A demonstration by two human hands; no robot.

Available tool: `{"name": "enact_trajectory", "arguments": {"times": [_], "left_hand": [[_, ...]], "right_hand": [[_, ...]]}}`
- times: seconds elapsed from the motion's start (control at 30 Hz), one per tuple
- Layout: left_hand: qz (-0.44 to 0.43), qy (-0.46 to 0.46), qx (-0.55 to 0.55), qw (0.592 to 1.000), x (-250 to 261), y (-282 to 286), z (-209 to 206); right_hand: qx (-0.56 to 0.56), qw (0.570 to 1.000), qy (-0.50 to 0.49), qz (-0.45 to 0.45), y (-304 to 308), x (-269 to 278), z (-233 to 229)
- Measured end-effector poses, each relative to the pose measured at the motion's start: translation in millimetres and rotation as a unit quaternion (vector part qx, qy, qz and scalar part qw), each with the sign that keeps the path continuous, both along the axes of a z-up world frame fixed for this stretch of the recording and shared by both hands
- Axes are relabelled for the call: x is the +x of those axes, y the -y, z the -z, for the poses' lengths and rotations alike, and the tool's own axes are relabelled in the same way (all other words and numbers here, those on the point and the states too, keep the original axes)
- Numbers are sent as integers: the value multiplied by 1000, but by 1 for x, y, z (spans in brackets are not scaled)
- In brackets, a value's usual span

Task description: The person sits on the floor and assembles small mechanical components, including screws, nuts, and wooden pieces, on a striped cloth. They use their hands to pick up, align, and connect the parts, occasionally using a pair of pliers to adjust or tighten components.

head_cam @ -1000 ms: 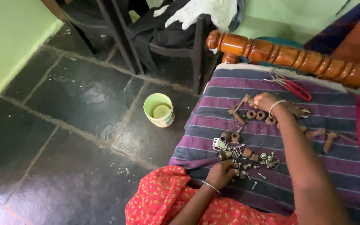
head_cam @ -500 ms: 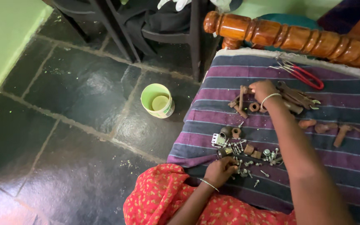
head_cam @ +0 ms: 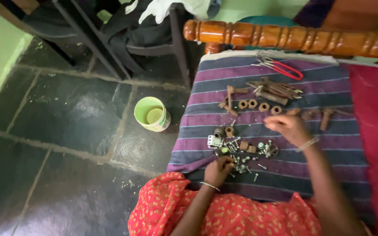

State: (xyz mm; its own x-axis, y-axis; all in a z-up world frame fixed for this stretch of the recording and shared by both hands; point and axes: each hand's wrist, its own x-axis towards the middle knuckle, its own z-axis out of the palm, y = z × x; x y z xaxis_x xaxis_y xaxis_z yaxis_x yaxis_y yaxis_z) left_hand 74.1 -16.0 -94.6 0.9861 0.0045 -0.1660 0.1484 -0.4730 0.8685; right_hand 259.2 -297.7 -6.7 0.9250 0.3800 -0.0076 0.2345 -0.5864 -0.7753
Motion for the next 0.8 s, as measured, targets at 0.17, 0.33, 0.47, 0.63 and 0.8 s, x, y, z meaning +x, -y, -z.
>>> {"name": "enact_trajectory", "arguments": {"times": [0.17, 0.33, 0.47, 0.63, 0.8], "left_hand": [[-8, 35, -7, 999, -5, 6, 21], [-16, 23, -21, 999, -9, 6, 23], [-14, 25, -6, 1000, -12, 6, 22], [-25, 22, -14, 999, -9, 7, 19], [-36, 31, 14, 999, -10, 6, 17]], "right_hand": [[164, 944, 3, 287, 151, -35, 54], [219, 882, -27, 416, 168, -13, 83], [-114, 892, 244, 363, 125, 6, 85], [-226, 882, 214, 354, 106, -7, 77], [-211, 870, 225, 385, 123, 8, 91]]}}
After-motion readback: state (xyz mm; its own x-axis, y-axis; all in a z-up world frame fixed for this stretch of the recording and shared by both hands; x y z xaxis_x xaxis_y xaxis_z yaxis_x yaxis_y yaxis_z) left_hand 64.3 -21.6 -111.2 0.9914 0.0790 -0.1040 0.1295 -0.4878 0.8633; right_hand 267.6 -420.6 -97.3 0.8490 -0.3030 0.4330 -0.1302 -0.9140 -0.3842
